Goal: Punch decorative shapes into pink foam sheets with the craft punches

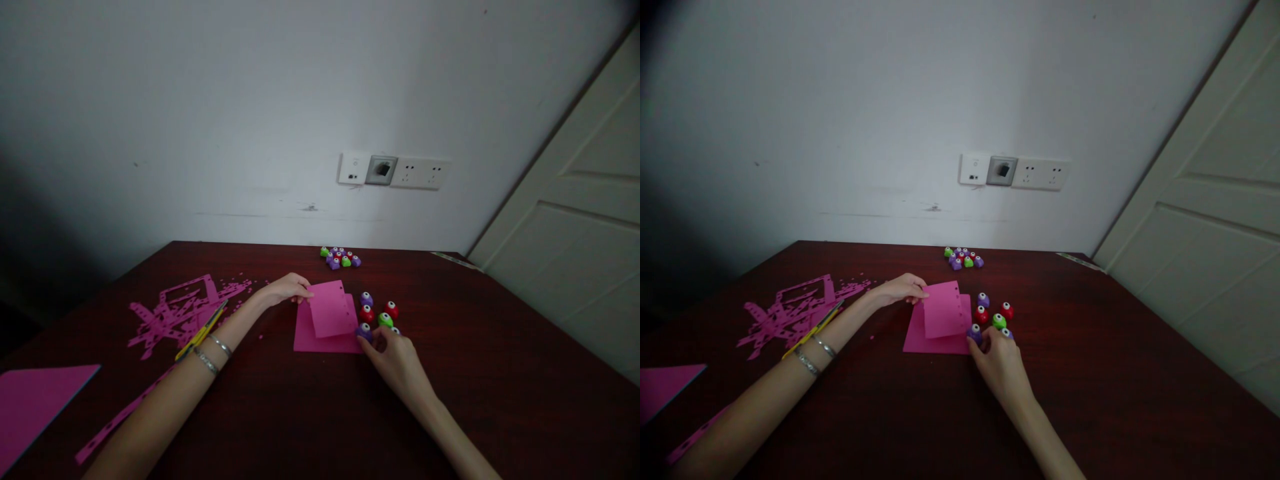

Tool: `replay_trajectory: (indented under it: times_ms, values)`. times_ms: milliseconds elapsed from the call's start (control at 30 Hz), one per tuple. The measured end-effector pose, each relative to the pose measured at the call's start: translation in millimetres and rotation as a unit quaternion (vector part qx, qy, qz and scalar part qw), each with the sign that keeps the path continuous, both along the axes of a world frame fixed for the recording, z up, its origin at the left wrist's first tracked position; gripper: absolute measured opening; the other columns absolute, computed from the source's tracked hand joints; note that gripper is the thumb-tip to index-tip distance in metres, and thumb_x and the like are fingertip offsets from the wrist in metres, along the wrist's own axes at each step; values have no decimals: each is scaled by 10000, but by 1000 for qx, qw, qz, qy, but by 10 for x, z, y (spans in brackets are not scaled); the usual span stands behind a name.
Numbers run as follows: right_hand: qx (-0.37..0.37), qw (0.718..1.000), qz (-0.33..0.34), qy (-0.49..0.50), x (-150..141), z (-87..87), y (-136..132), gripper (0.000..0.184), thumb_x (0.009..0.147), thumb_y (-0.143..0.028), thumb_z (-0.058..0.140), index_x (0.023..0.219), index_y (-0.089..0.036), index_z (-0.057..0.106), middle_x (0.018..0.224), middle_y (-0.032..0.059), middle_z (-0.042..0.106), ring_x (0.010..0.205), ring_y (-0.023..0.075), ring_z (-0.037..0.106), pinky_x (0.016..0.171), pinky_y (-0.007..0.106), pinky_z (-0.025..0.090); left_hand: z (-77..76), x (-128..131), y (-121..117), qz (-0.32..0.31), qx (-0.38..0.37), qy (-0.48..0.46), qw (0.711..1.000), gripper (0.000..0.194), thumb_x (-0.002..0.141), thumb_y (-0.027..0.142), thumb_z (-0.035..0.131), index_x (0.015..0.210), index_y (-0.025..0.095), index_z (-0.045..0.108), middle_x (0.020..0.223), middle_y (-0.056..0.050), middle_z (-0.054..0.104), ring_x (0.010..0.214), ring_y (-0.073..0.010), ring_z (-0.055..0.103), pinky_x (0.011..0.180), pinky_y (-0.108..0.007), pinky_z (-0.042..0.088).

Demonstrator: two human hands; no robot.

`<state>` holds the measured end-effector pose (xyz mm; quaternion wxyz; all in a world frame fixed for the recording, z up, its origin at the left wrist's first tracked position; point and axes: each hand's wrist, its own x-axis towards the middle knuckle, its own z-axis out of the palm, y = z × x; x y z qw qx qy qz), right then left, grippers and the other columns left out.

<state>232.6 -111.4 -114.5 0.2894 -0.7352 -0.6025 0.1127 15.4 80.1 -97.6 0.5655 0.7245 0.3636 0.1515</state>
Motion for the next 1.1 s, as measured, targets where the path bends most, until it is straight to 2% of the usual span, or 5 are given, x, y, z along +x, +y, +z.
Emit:
replay_trajectory:
  times_ms: [667,867,1100]
  values:
    - [3,1000,8,-20,-86,-7,-20,237,772,-398,534,629,-210,508,562,-2,567,515,149,537,495,250,350,-102,82,-22,7,1,0,1000,156,635,265,646,697,123,624,545,1,572,459,-69,453,443,-215,257]
    - [10,999,10,-32,-113,-44,-22,225,784,-391,525,656,-207,519,583,3,579,507,146,533,490,252,340,-90,90,-45,9,0,6,1000,169,633,259,646,724,117,634,592,-12,597,478,-66,455,455,-215,272]
    - [-8,999,13,-43,-162,-41,-34,214,787,-381,519,661,-208,507,644,19,608,553,158,555,505,251,355,-53,118,-101,5,16,12,1000,152,638,260,652,699,122,642,513,18,543,454,-66,423,448,-211,278]
